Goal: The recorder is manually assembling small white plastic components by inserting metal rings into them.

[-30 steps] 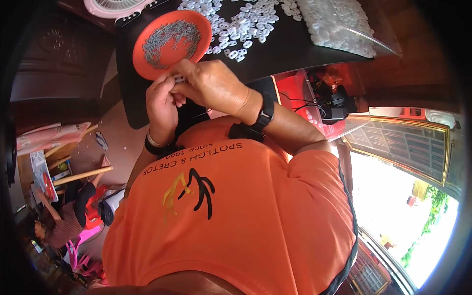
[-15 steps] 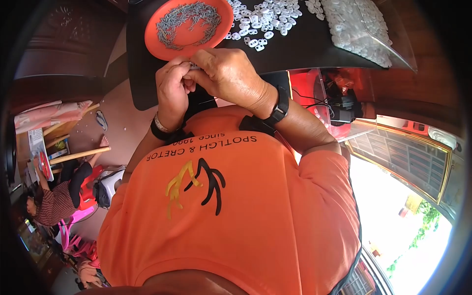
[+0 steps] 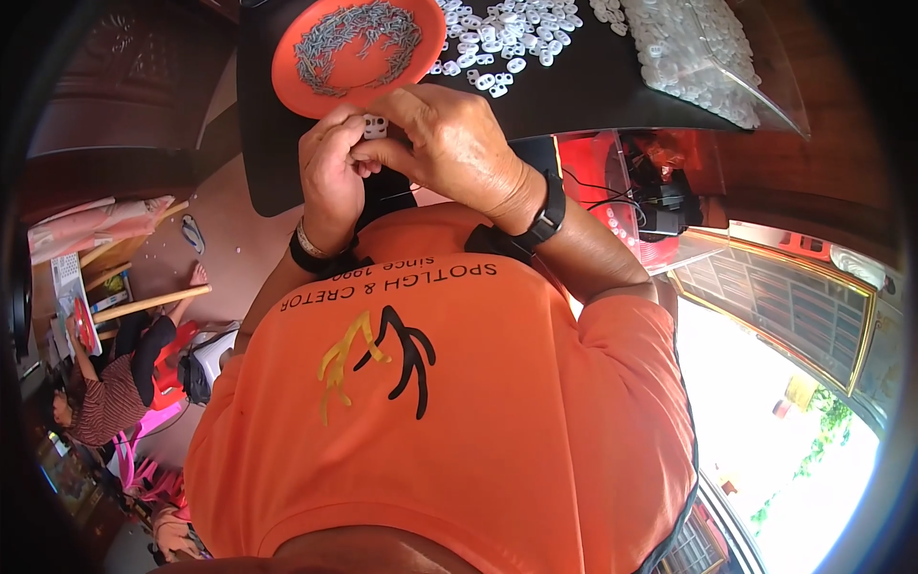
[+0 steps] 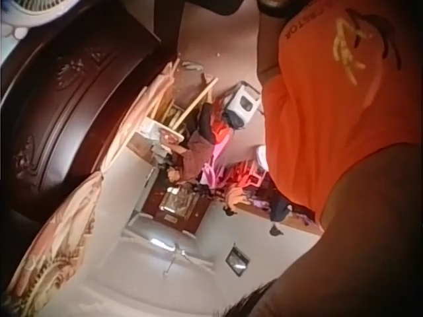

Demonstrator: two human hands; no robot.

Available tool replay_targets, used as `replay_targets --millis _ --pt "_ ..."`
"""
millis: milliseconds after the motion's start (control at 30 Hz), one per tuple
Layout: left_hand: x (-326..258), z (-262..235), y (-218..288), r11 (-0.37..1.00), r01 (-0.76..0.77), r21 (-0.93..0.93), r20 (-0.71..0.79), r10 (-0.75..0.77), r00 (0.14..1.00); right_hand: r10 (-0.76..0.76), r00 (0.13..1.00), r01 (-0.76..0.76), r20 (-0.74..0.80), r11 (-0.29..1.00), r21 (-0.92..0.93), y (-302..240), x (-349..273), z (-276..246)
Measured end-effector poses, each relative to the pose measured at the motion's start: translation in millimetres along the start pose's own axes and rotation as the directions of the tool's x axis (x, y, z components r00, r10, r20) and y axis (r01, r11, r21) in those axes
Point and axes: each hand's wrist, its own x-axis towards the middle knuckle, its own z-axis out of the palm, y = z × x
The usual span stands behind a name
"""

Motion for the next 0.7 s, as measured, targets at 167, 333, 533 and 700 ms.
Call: replay_targets --millis 167,333,533,700 --pt "0 -2 0 0.997 0.073 -0.034 0.023 -0.072 0.997 -0.01 1.0 0.01 0.002 0.999 -0.045 -1 0 2" --pt "0 -5 1 0.991 -0.012 0.132 0.067 0.003 0.998 -0.015 0.999 0.017 0.034 0.997 -0.077 -2 -1 3" --pt "-3 -5 2 0.98 -0.028 0.195 0.067 0.015 0.998 -0.018 0.999 0.021 0.047 0.997 -0.07 1 -7 7" --pt "-5 -4 6 0.99 0.075 0.119 0.088 -0.085 0.992 -0.101 0.988 0.117 0.113 0.984 -0.138 7 -8 3"
